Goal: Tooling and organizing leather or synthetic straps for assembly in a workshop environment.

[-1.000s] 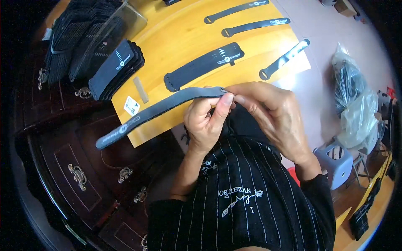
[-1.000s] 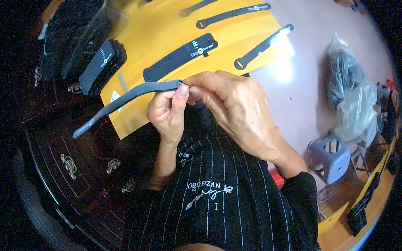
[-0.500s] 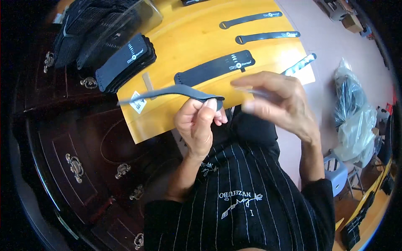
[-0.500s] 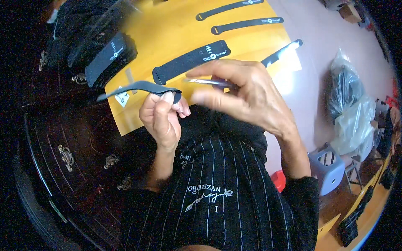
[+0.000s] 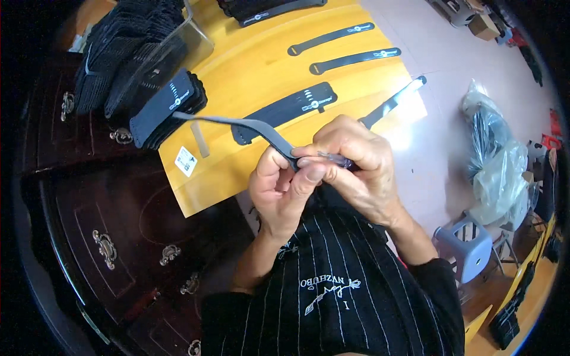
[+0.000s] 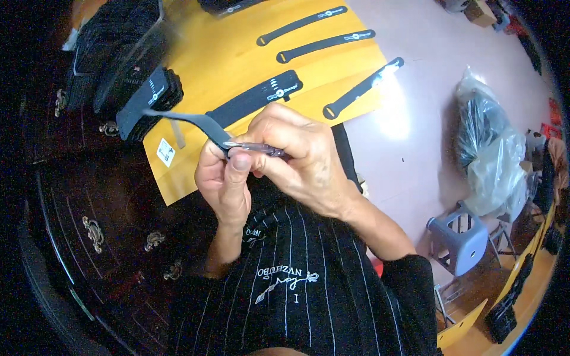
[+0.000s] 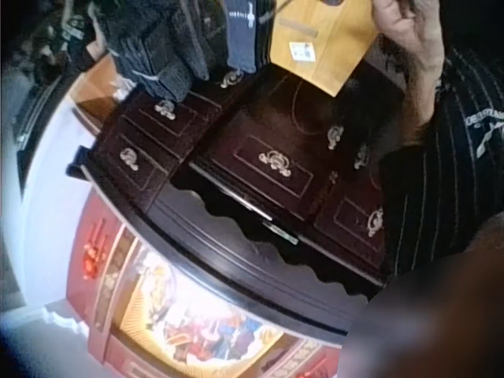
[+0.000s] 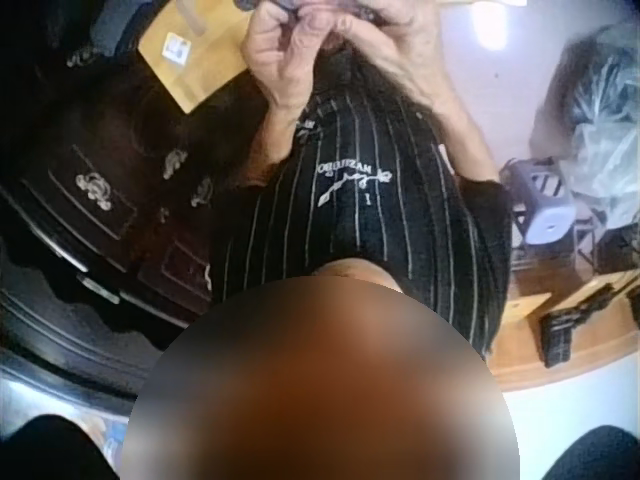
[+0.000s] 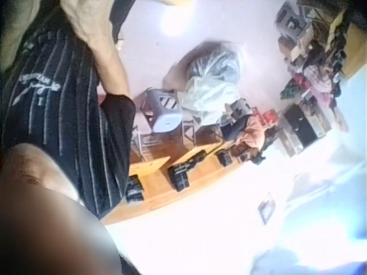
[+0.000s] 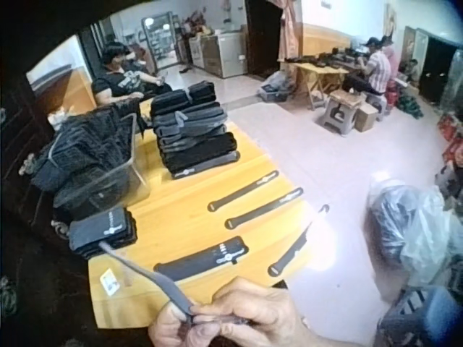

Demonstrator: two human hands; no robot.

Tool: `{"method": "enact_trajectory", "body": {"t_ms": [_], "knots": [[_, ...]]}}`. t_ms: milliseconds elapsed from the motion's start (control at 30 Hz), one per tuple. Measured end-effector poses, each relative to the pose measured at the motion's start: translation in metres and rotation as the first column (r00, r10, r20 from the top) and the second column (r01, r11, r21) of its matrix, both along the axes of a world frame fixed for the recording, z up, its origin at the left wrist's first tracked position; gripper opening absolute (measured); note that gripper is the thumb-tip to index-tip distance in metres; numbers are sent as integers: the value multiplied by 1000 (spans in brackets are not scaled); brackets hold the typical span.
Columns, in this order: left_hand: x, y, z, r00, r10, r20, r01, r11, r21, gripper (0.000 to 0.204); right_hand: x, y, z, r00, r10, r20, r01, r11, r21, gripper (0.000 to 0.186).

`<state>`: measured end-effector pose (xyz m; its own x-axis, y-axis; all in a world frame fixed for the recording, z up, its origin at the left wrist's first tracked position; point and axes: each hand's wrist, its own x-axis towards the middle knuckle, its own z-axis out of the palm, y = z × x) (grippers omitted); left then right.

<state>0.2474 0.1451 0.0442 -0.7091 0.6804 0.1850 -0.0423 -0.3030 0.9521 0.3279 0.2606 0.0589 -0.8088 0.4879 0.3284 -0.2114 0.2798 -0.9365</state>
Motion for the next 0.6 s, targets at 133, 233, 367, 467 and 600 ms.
{"method": "enact_trajectory", "body": {"t_ms": [133, 233, 367, 467, 600], "knots": [[5, 4, 1, 998, -22, 66, 25, 999, -40, 23, 6, -1, 6, 997, -46, 61, 56, 982, -181, 14], [10, 8, 2, 995, -39, 96, 43, 998, -39, 25, 14, 3, 6, 988, -90, 127, 123, 951, -282, 12], [14, 16, 13, 988, -155, 18, 155, 987, -36, 27, 18, 15, 11, 985, -175, 10, 172, 955, -241, 15], [14, 17, 21, 956, -273, 109, 278, 960, -41, 30, 27, 27, 22, 979, -196, 46, 202, 957, -207, 14], [31, 13, 25, 833, -550, 59, 553, 831, -65, 32, 58, 74, 25, 922, -369, 116, 386, 853, -353, 14]]}}
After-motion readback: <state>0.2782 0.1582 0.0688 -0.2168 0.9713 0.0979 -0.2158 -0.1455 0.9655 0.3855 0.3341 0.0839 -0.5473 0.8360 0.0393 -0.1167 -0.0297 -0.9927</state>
